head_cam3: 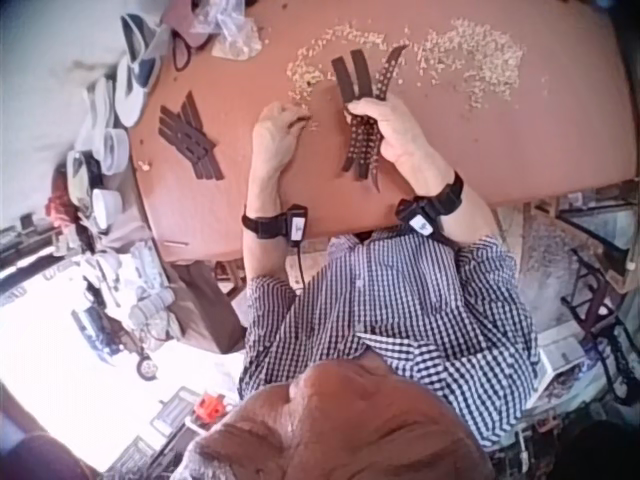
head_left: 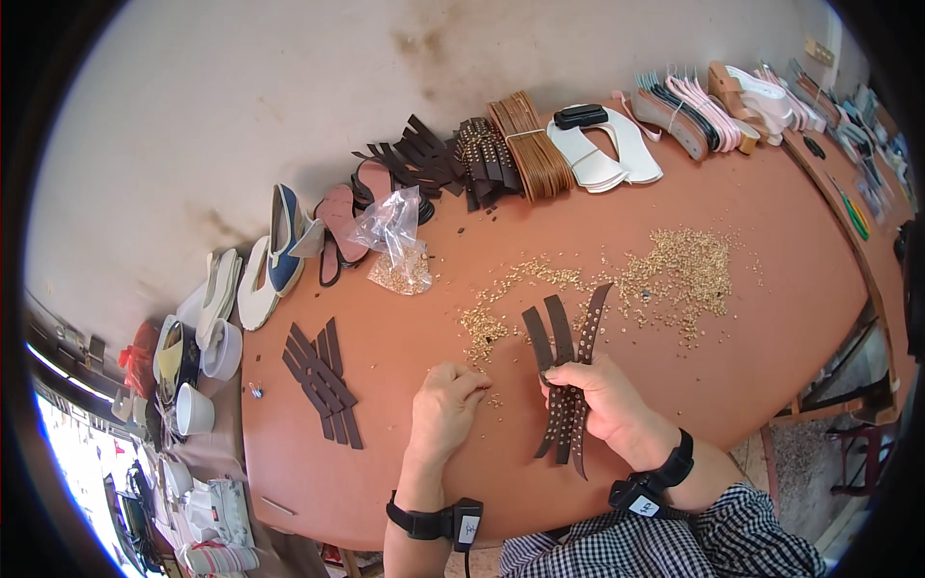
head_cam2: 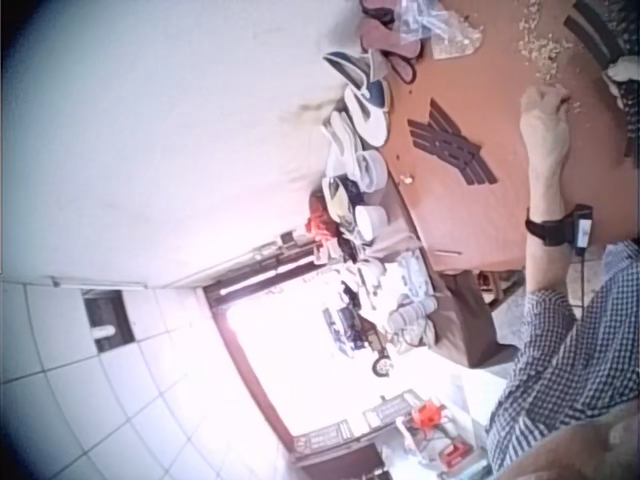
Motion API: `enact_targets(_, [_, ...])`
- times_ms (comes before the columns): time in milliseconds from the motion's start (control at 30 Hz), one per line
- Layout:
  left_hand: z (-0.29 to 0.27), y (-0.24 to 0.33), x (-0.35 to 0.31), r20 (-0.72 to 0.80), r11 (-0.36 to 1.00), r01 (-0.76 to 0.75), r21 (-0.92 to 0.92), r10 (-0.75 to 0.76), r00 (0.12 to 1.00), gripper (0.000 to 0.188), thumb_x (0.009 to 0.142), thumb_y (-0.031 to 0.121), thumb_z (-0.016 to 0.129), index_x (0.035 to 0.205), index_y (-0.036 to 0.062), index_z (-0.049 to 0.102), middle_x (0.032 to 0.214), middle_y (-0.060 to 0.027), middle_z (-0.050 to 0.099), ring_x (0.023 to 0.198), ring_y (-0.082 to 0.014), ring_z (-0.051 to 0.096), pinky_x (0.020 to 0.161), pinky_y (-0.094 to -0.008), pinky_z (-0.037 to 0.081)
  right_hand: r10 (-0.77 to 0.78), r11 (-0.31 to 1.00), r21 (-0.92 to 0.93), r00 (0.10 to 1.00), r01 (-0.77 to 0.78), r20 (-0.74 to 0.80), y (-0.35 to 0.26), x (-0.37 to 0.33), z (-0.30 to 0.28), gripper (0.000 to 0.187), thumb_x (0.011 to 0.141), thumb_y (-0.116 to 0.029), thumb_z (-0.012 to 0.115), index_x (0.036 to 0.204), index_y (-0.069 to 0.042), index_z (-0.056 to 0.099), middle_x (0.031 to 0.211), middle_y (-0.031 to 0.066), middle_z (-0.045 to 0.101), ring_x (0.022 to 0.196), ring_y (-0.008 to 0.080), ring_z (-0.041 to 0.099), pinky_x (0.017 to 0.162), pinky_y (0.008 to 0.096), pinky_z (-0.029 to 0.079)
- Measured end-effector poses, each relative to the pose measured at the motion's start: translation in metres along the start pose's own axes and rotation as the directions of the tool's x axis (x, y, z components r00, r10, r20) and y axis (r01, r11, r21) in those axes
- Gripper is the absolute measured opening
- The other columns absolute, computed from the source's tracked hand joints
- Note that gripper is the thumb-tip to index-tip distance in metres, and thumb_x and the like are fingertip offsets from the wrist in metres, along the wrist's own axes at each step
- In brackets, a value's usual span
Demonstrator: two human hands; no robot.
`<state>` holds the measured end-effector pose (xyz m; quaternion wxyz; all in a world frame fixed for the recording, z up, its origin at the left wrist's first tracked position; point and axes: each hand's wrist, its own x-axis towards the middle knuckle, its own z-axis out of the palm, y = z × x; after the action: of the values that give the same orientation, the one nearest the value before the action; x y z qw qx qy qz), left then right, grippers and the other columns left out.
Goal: Attaching decorative metal studs to leather shoe straps on a workbench.
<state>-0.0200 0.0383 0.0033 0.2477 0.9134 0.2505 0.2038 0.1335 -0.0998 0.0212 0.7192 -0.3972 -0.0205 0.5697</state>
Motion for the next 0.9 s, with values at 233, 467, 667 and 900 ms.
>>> enact_targets(233, [0.005, 0.006, 0.002, -0.036, 0.99, -0.039, 0.138, 0.044, 0.998, 0.007, 0.072, 0.004, 0.062, 0.078, 0.0058, 0.058, 0.073, -0.0092, 0.054, 0.076, -0.0274, 0.055, 0.066, -0.0355, 0.045, -0.007, 1.0, 0.023, 0.998, 0.006, 0.06, 0.002, -0.001, 0.001, 0.008, 0.076, -0.004, 0.059, 0.083, -0.002, 0.058, 0.074, 0.0068, 0.059, 0.066, 0.0147, 0.057, 0.058, 0.0267, 0.046])
enact_targets(467, [0.003, 0.005, 0.002, -0.232, 0.997, 0.018, -0.075, -0.035, 0.972, 0.004, 0.076, 0.0, 0.059, 0.08, 0.0023, 0.059, 0.074, -0.0097, 0.059, 0.07, -0.0242, 0.059, 0.06, -0.0306, 0.047, -0.019, 1.0, 0.012, 0.999, 0.019, 0.041, 0.004, 0.003, 0.0, 0.012, 0.082, -0.002, 0.054, 0.093, 0.0, 0.058, 0.081, 0.0049, 0.059, 0.067, 0.0129, 0.058, 0.056, 0.0273, 0.051])
enact_targets(667, [0.0, 0.009, -0.001, -0.247, 0.95, 0.114, -0.289, -0.19, 0.95, 0.005, 0.078, -0.002, 0.059, 0.082, -0.0006, 0.062, 0.073, -0.0081, 0.061, 0.061, -0.0125, 0.057, 0.056, -0.0238, 0.045, -0.036, 0.997, -0.071, 0.999, 0.037, 0.02, 0.014, 0.006, 0.001, 0.01, 0.082, -0.004, 0.057, 0.091, 0.0, 0.059, 0.076, 0.0043, 0.059, 0.063, 0.0116, 0.057, 0.052, 0.0257, 0.049])
enact_targets(900, [0.01, 0.032, -0.009, -0.166, 0.747, 0.174, -0.642, -0.357, 0.919, 0.007, 0.079, -0.002, 0.06, 0.086, -0.0027, 0.059, 0.075, -0.0069, 0.061, 0.063, -0.0105, 0.057, 0.058, -0.0221, 0.047, -0.043, 0.996, -0.073, 0.998, 0.047, 0.053, 0.019, 0.006, 0.003, 0.01, 0.083, -0.003, 0.056, 0.093, 0.0, 0.059, 0.078, 0.004, 0.06, 0.063, 0.0107, 0.058, 0.052, 0.024, 0.048])
